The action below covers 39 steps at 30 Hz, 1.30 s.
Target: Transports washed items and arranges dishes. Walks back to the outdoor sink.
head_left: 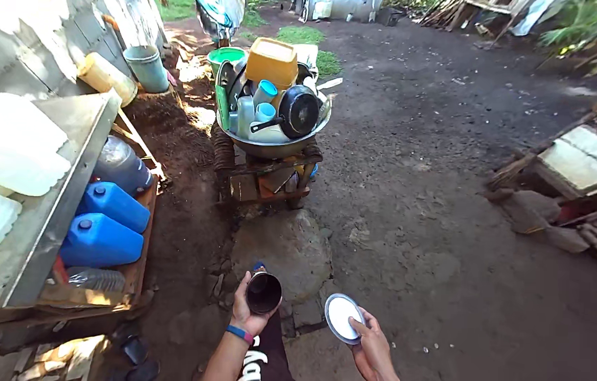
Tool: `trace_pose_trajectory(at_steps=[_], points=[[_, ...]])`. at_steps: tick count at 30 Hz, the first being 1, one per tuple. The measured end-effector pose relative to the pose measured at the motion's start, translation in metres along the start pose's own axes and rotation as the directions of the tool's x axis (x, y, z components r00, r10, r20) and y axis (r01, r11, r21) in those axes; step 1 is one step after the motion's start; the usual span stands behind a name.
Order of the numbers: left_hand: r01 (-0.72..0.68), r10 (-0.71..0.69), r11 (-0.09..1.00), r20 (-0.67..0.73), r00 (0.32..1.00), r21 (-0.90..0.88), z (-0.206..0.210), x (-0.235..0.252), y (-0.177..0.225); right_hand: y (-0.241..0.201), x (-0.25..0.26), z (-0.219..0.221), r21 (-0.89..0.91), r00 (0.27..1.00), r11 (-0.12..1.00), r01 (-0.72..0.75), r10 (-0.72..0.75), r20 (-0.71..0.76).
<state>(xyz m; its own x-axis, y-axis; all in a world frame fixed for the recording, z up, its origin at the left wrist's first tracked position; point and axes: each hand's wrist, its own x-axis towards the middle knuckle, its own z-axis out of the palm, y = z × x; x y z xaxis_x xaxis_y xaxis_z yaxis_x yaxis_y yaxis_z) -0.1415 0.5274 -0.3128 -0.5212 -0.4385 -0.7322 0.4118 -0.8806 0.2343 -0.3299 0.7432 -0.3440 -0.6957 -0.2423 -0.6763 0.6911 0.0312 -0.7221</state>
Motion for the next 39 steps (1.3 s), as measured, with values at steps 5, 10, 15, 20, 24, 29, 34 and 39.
trace_pose_trajectory(at_steps=[5,10,15,20,24,29,34,39], points=[[-0.029,0.033,0.995,0.038,0.999,-0.093,0.022,0.106,0.079,-0.041,0.084,0.112,-0.307,1.0,0.951,0.022,-0.017,0.018],[-0.109,0.101,0.988,-0.071,0.992,-0.114,0.058,0.158,0.166,-0.104,0.134,0.231,-0.498,0.999,0.866,0.042,-0.021,0.048],[-0.248,0.247,0.969,0.097,0.964,-0.004,0.106,0.162,0.248,-0.175,0.138,0.33,-0.498,0.968,0.832,0.243,-0.172,0.184],[-0.248,0.241,0.969,0.193,0.951,0.01,0.156,0.166,0.303,-0.225,0.138,0.412,-0.565,0.804,0.572,0.595,-0.44,0.401],[-0.293,0.281,0.956,0.21,0.937,0.029,0.178,0.171,0.32,-0.265,0.143,0.512,-0.597,0.627,0.272,0.755,-0.565,0.536],[-0.338,0.335,0.941,0.102,0.937,0.008,0.17,0.171,0.317,-0.29,0.211,0.636,-0.528,0.381,-0.018,0.849,-0.673,0.635],[-0.388,0.387,0.918,-0.021,0.922,-0.086,0.145,0.165,0.3,-0.287,0.25,0.701,-0.608,0.308,-0.228,0.76,-0.698,0.647],[-0.505,0.484,0.858,-0.179,0.857,-0.097,0.15,0.149,0.29,-0.294,0.277,0.736,-0.58,0.261,-0.214,0.786,-0.735,0.626]])
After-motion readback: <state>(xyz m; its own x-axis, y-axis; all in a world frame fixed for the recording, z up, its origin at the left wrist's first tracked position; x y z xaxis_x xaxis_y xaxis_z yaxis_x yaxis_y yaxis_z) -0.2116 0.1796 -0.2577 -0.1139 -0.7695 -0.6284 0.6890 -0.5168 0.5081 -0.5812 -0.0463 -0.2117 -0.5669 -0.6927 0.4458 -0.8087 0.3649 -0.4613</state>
